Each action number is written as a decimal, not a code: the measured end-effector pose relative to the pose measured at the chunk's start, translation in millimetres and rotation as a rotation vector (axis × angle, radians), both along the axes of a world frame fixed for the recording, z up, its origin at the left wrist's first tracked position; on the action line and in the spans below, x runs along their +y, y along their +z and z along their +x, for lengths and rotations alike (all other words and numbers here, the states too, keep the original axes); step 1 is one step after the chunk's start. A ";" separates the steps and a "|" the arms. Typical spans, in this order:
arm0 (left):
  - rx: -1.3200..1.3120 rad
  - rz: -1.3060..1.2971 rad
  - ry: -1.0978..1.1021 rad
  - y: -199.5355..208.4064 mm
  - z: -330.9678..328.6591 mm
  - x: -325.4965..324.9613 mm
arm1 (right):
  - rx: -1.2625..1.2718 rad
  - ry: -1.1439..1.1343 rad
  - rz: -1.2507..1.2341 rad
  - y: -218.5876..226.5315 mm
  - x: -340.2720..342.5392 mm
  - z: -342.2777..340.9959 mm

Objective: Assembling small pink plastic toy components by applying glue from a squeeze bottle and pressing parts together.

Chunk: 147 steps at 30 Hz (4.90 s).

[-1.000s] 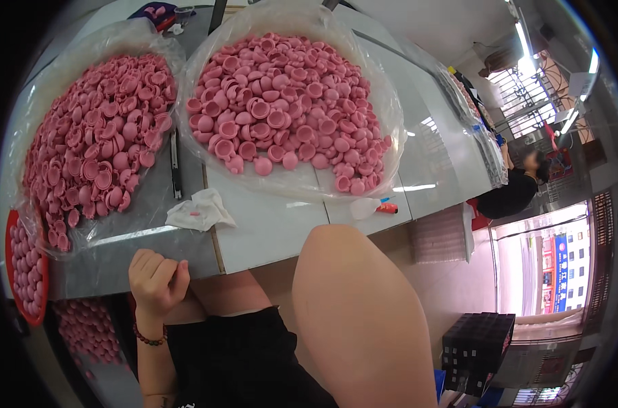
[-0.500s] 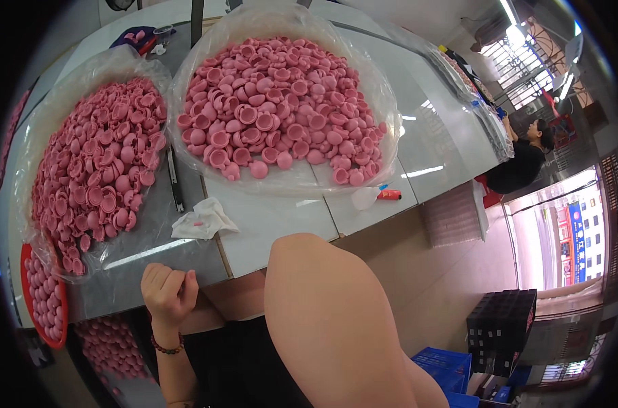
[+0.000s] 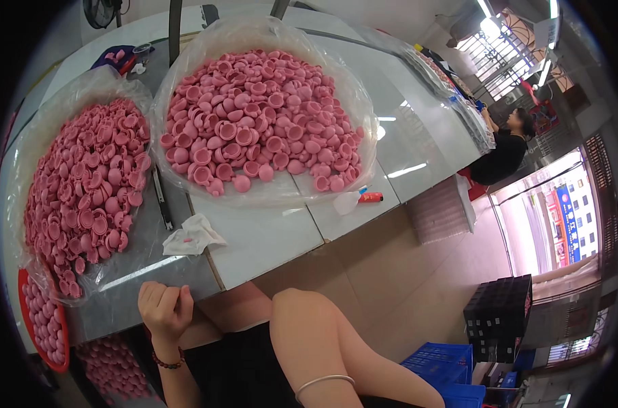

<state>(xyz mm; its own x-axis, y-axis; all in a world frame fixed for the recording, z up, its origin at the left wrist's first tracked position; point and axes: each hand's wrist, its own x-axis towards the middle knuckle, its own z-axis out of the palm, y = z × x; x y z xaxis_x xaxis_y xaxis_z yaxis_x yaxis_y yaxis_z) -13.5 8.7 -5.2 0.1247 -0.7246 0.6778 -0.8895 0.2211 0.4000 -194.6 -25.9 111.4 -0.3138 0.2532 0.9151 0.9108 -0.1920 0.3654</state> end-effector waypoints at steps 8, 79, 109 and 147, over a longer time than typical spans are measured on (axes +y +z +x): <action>-0.043 -0.007 -0.015 0.1 1.0 -0.7 | -0.080 -0.214 -0.009 19.6 -0.8 -14.4; 0.199 0.040 0.229 46.1 53.6 17.1 | 1.016 -0.567 1.354 -78.8 -65.0 10.0; 1.295 0.192 -0.489 14.0 11.9 -6.9 | 1.262 -0.409 1.149 -93.6 -52.7 76.9; 1.224 0.289 -0.376 14.6 10.9 -10.5 | 0.940 -0.774 1.201 -109.7 -67.1 50.0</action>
